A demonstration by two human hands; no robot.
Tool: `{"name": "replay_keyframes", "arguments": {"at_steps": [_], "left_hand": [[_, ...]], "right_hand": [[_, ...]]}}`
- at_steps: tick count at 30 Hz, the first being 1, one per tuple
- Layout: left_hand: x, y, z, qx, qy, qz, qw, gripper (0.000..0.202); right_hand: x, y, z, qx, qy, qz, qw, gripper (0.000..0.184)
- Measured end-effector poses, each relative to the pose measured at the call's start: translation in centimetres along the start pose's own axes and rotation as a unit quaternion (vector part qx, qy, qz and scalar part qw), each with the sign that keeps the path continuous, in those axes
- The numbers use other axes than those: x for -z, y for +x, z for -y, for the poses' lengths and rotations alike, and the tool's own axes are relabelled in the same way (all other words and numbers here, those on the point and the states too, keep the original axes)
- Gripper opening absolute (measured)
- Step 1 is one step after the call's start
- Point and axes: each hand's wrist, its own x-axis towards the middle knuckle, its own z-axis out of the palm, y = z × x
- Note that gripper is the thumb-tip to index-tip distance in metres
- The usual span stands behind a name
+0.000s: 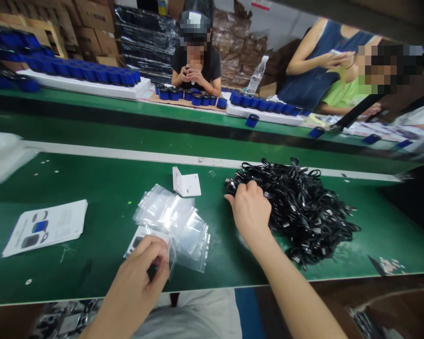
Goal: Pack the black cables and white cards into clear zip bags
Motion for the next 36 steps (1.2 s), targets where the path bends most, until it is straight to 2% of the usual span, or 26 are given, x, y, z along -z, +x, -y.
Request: {"name": "replay_keyframes", "arguments": {"at_steps": [3,5,8,10,11,12,13,14,15,16,17,18,20,22,23,25,27,29,32,34,36], "left_hand": [[0.1,0.2,-0.3,0.021,-0.012,0.010,1.000,0.021],[0.3,0.3,-0.4,0.032,-0.024,0.016,0.999,0.021],[0.5,0.5,-0.4,0.034,-0.039,0.024,0.998,0.020],[0.5,0.6,-0.5,0.034,-0.038,0.026,0.998,0.020],[0.6,0.6,-0.5,0.034,-0.037,0.027,0.998,0.019],[0.6,0.7,-0.5,0.035,-0.037,0.030,0.998,0.018],[0.7,0.7,-0.5,0.036,-0.041,0.034,0.998,0.017],[0.8,0.7,-0.5,0.038,-0.048,0.039,0.997,0.016],[0.8,0.7,-0.4,0.041,-0.058,0.042,0.997,0.016],[0.9,0.7,-0.3,0.045,-0.072,0.040,0.996,0.016],[0.9,0.6,-0.2,0.051,-0.087,0.033,0.994,0.018],[0.9,0.5,0.0,0.057,-0.100,0.021,0.993,0.019],[0.8,0.3,0.3,0.064,-0.119,-0.008,0.991,0.022],[0.6,0.0,0.7,0.066,-0.128,-0.033,0.989,0.021],[0.5,-0.1,0.8,0.065,-0.129,-0.046,0.989,0.020],[0.4,-0.5,0.8,0.063,-0.117,-0.065,0.989,0.018],[0.2,-0.8,0.5,0.056,-0.094,-0.076,0.991,0.015],[0.2,-1.1,0.2,0.048,-0.070,-0.076,0.994,0.013],[0.4,-1.5,-0.1,0.038,-0.036,-0.089,0.995,0.012],[0.6,-1.7,-0.2,0.030,-0.029,-0.107,0.993,0.011],[0.7,-1.9,-0.3,0.019,-0.032,-0.120,0.992,0.012]], "right_hand": [[-0.7,1.8,-0.5,0.016,0.000,0.011,1.000,0.006],[-0.5,1.9,-0.6,0.032,0.027,0.018,0.999,0.005],[0.4,-0.2,-0.1,0.054,0.095,0.021,0.994,0.005],[0.5,-2.7,1.2,0.063,0.234,0.050,0.969,0.015],[0.3,-4.1,2.0,0.047,0.394,0.080,0.914,0.024],[-0.1,-5.5,3.0,0.027,0.542,0.129,0.830,0.032],[-0.6,-6.7,3.9,0.003,0.639,0.164,0.751,0.032],[-1.1,-7.8,4.7,-0.027,0.698,0.190,0.690,0.029],[-1.7,-8.7,5.2,-0.053,0.725,0.210,0.654,0.025],[-2.2,-9.4,5.6,-0.076,0.728,0.217,0.646,0.022],[-2.7,-9.9,5.6,-0.091,0.715,0.215,0.659,0.019],[-3.0,-10.2,5.5,-0.094,0.691,0.208,0.687,0.015],[-3.1,-10.6,4.8,-0.057,0.622,0.180,0.760,0.008],[-2.8,-10.7,4.1,0.039,0.539,0.132,0.831,0.010],[-2.6,-10.8,3.9,0.094,0.496,0.098,0.858,0.015],[-2.2,-11.1,4.0,0.183,0.414,0.021,0.891,0.021],[-2.2,-11.4,4.5,0.216,0.368,-0.028,0.904,0.021],[-2.2,-11.7,5.3,0.200,0.384,-0.037,0.901,0.020],[-1.6,-12.1,6.2,0.176,0.470,0.033,0.864,0.027],[-1.0,-12.1,6.3,0.196,0.504,0.101,0.835,0.036],[-0.4,-12.0,6.3,0.208,0.514,0.133,0.822,0.039]]}}
